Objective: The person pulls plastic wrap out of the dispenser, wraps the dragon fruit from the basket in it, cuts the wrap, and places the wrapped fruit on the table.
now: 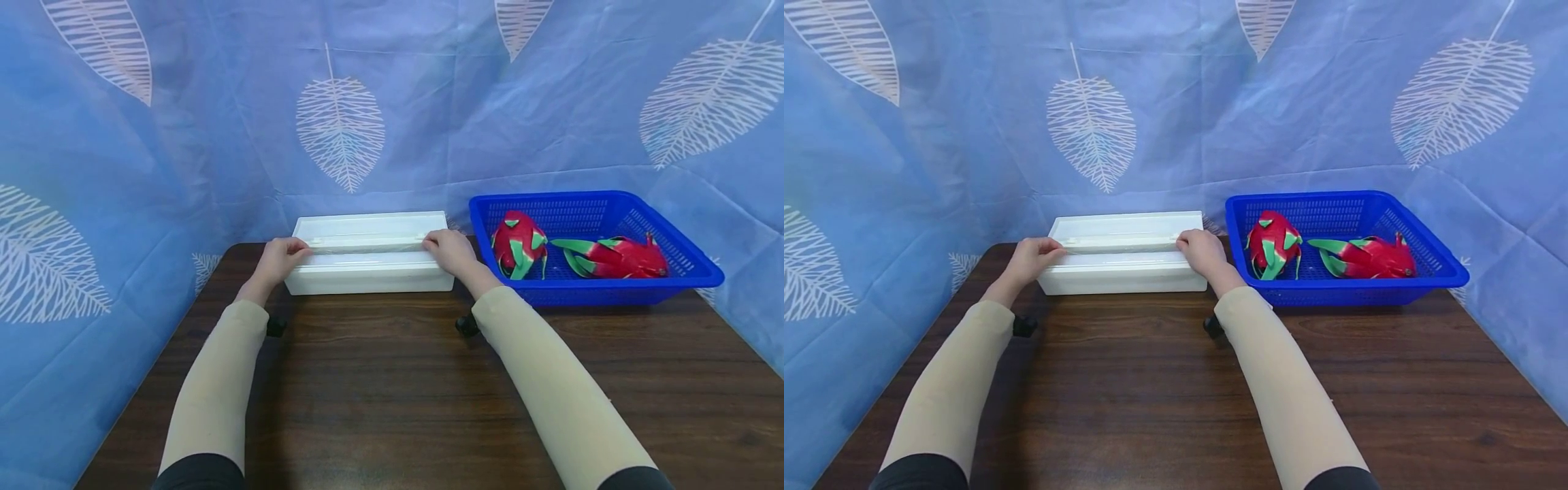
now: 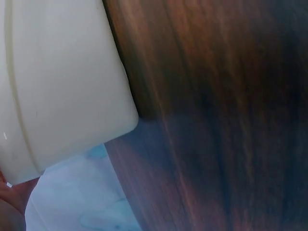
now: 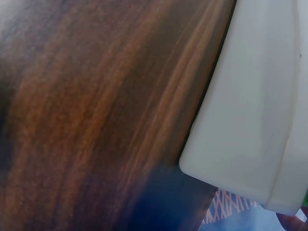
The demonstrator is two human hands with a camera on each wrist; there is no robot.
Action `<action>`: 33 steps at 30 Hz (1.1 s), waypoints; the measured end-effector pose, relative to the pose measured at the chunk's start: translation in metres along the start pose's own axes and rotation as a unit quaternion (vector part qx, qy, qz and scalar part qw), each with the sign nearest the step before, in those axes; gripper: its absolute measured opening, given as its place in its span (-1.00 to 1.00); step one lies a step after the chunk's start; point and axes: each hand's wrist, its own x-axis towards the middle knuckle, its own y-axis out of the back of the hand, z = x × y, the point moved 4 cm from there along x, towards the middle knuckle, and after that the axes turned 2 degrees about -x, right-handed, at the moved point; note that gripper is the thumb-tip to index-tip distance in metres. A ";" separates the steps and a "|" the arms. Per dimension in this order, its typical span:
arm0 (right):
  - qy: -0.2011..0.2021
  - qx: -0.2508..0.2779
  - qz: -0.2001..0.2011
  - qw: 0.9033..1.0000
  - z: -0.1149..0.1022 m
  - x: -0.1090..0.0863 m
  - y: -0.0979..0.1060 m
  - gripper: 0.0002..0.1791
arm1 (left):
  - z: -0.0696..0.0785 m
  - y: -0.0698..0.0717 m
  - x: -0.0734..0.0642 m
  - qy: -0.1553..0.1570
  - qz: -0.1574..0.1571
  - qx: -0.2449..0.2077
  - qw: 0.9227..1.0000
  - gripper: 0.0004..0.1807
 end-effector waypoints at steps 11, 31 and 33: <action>-0.010 0.028 -0.002 1.000 -0.002 0.003 0.006 -0.69 | 0.004 -0.001 -0.001 -0.027 0.015 0.028 0.999 -0.85; -0.030 0.050 0.005 0.998 -0.014 0.010 0.034 -0.67 | 0.017 0.017 0.003 -0.001 0.009 0.002 1.000 -0.81; -0.031 0.054 0.003 0.998 -0.015 0.010 0.037 -0.67 | 0.019 0.019 0.002 -0.005 0.010 0.007 1.000 -0.81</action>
